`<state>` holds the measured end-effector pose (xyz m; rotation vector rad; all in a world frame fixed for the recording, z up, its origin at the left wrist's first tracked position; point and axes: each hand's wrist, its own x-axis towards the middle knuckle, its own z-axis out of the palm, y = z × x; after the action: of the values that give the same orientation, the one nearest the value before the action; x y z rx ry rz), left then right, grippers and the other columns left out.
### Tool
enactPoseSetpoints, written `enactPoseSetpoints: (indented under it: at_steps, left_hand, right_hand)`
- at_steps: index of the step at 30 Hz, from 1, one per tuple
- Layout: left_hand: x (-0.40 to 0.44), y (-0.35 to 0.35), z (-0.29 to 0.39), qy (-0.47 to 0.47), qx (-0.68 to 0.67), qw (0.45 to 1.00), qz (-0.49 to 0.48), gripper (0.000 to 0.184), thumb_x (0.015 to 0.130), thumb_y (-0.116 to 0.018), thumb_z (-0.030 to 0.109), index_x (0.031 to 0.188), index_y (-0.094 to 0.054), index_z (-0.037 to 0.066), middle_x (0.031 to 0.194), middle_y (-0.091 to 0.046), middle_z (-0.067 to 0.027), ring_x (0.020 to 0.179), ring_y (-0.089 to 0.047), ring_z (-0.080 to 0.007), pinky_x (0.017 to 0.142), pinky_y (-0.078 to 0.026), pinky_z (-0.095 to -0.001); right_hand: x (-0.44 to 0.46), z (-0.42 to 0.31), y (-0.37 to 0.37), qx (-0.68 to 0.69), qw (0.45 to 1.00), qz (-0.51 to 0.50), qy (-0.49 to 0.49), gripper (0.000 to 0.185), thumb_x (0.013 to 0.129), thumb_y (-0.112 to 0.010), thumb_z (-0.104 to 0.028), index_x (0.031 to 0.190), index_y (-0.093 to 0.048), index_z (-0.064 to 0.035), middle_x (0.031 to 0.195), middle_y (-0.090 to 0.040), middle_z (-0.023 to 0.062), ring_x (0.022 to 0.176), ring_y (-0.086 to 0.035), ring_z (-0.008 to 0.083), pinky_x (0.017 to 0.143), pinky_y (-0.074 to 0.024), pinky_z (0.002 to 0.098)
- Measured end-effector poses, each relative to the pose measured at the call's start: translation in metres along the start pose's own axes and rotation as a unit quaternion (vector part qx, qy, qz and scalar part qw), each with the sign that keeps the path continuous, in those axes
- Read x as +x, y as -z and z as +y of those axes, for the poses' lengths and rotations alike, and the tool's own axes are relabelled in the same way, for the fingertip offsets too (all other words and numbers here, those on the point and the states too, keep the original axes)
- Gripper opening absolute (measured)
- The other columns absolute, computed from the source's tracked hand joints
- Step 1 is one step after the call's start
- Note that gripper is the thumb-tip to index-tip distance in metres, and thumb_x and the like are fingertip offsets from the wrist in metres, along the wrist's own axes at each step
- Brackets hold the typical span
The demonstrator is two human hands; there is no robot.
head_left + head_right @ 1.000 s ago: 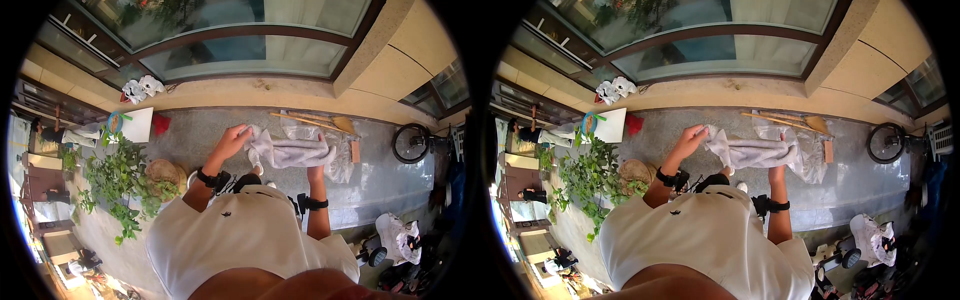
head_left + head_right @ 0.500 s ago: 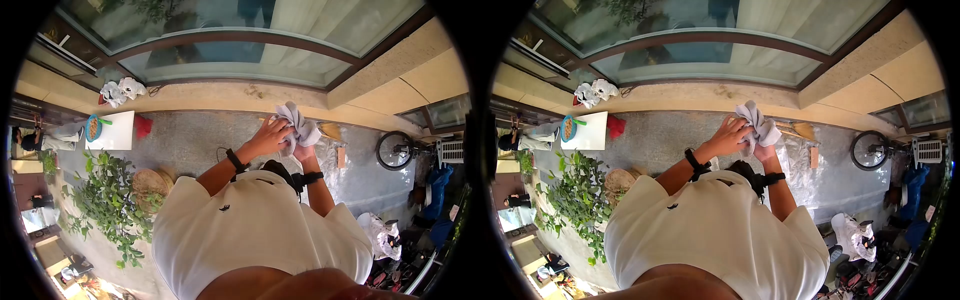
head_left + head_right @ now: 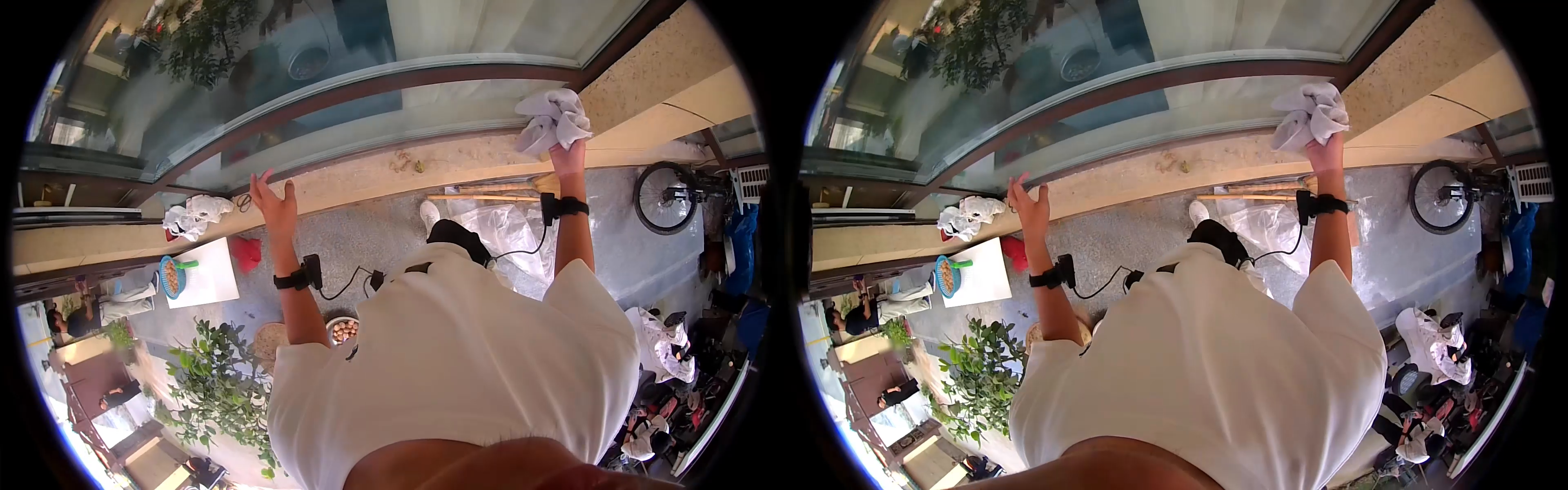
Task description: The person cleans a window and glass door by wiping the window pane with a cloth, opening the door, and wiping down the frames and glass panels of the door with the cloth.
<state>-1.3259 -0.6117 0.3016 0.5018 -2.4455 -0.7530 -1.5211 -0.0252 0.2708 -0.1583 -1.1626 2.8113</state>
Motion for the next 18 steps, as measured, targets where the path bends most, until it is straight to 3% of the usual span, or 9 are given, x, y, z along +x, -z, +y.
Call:
enactPoseSetpoints:
  at_steps: [2,6,10,12,13,14,15,16,18]
  left_hand:
    - [0.047,0.015,-0.001,-0.042,0.053,0.997,0.043,0.057,0.081,-0.072,0.019,0.131,-0.047,0.006,0.149,-0.023,-0.0264,0.139,-0.023,-0.0429,0.111,-0.025,-0.0513]
    - [0.147,0.028,0.08,-0.088,0.047,0.981,0.165,0.088,0.076,-0.081,0.038,0.142,-0.034,0.002,0.152,-0.013,-0.0295,0.143,-0.014,-0.0435,0.111,-0.026,-0.0549]
    - [0.229,0.014,0.111,-0.121,0.073,0.977,0.158,0.13,0.062,-0.087,0.054,0.151,-0.01,-0.002,0.154,0.001,-0.0322,0.144,-0.006,-0.0456,0.113,-0.022,-0.0572]
    - [0.249,-0.006,0.12,-0.099,0.074,0.985,0.121,0.137,0.059,-0.088,0.056,0.151,-0.004,-0.002,0.154,0.006,-0.0328,0.145,-0.001,-0.0464,0.113,-0.021,-0.058]
    - [0.256,-0.013,0.12,-0.077,0.069,0.99,0.092,0.144,0.056,-0.088,0.058,0.151,0.002,-0.003,0.154,0.011,-0.0335,0.145,0.003,-0.0471,0.113,-0.019,-0.0589]
    - [0.261,-0.017,0.114,-0.081,0.075,0.99,0.083,0.144,0.056,-0.088,0.058,0.151,0.002,-0.003,0.154,0.011,-0.0335,0.145,0.003,-0.0471,0.113,-0.019,-0.0589]
    - [0.265,-0.025,0.106,-0.097,0.099,0.984,0.112,0.149,0.054,-0.089,0.059,0.15,0.006,-0.003,0.153,0.014,-0.0339,0.144,0.008,-0.0473,0.114,-0.016,-0.0594]
    - [0.271,-0.034,0.101,-0.113,0.119,0.976,0.14,0.153,0.051,-0.089,0.06,0.149,0.011,-0.002,0.152,0.017,-0.0342,0.144,0.012,-0.0475,0.114,-0.013,-0.0599]
    - [0.272,-0.034,0.106,-0.114,0.088,0.983,0.115,0.158,0.049,-0.089,0.062,0.148,0.017,-0.002,0.151,0.02,-0.0346,0.143,0.016,-0.0475,0.114,-0.006,-0.0621]
  right_hand:
    - [0.045,-0.019,0.007,-0.046,0.998,0.04,0.025,0.038,0.099,-0.047,-0.032,0.133,-0.049,-0.0151,0.127,-0.058,0.0063,0.116,-0.058,0.0232,0.09,-0.0516,0.0387]
    - [0.162,-0.014,0.018,-0.276,0.949,0.126,0.088,0.038,0.087,-0.063,-0.014,0.123,-0.051,-0.0133,0.107,-0.063,0.0059,0.088,-0.065,0.0204,0.063,-0.0522,0.0304]
    - [0.242,0.063,0.046,-0.353,0.912,0.153,0.143,0.047,0.083,-0.068,-0.019,0.126,-0.047,-0.0146,0.106,-0.063,0.0069,0.094,-0.064,0.0256,0.07,-0.0514,0.0422]
    - [0.273,0.107,0.1,-0.49,0.784,0.135,0.357,0.075,0.084,-0.07,-0.016,0.147,-0.027,-0.0178,0.12,-0.048,0.015,0.095,-0.057,0.0206,0.064,-0.0565,0.0406]
    - [0.258,0.11,0.083,-0.421,0.855,0.155,0.261,0.064,0.081,-0.055,0.005,0.138,-0.037,-0.0155,0.1,-0.052,0.0082,0.074,-0.058,0.0201,0.061,-0.0547,0.0334]
    - [0.24,0.107,0.059,-0.42,0.856,0.162,0.253,0.064,0.081,-0.055,0.005,0.138,-0.037,-0.0155,0.1,-0.052,0.0082,0.074,-0.058,0.0201,0.061,-0.0547,0.0334]
    - [0.225,0.096,0.025,-0.217,0.928,0.122,0.277,0.051,0.083,-0.055,0.003,0.129,-0.041,-0.0138,0.092,-0.053,0.007,0.07,-0.057,0.0184,0.06,-0.0537,0.0325]
    - [0.22,0.083,0.004,-0.005,0.953,0.075,0.293,0.038,0.085,-0.056,0.0,0.12,-0.045,-0.0122,0.085,-0.053,0.0057,0.066,-0.056,0.0168,0.058,-0.0526,0.0317]
    - [0.227,0.07,0.03,0.103,0.986,0.09,0.092,0.017,0.091,-0.059,-0.015,0.105,-0.05,-0.015,0.079,-0.054,0.0012,0.063,-0.056,0.0154,0.058,-0.0514,0.0335]
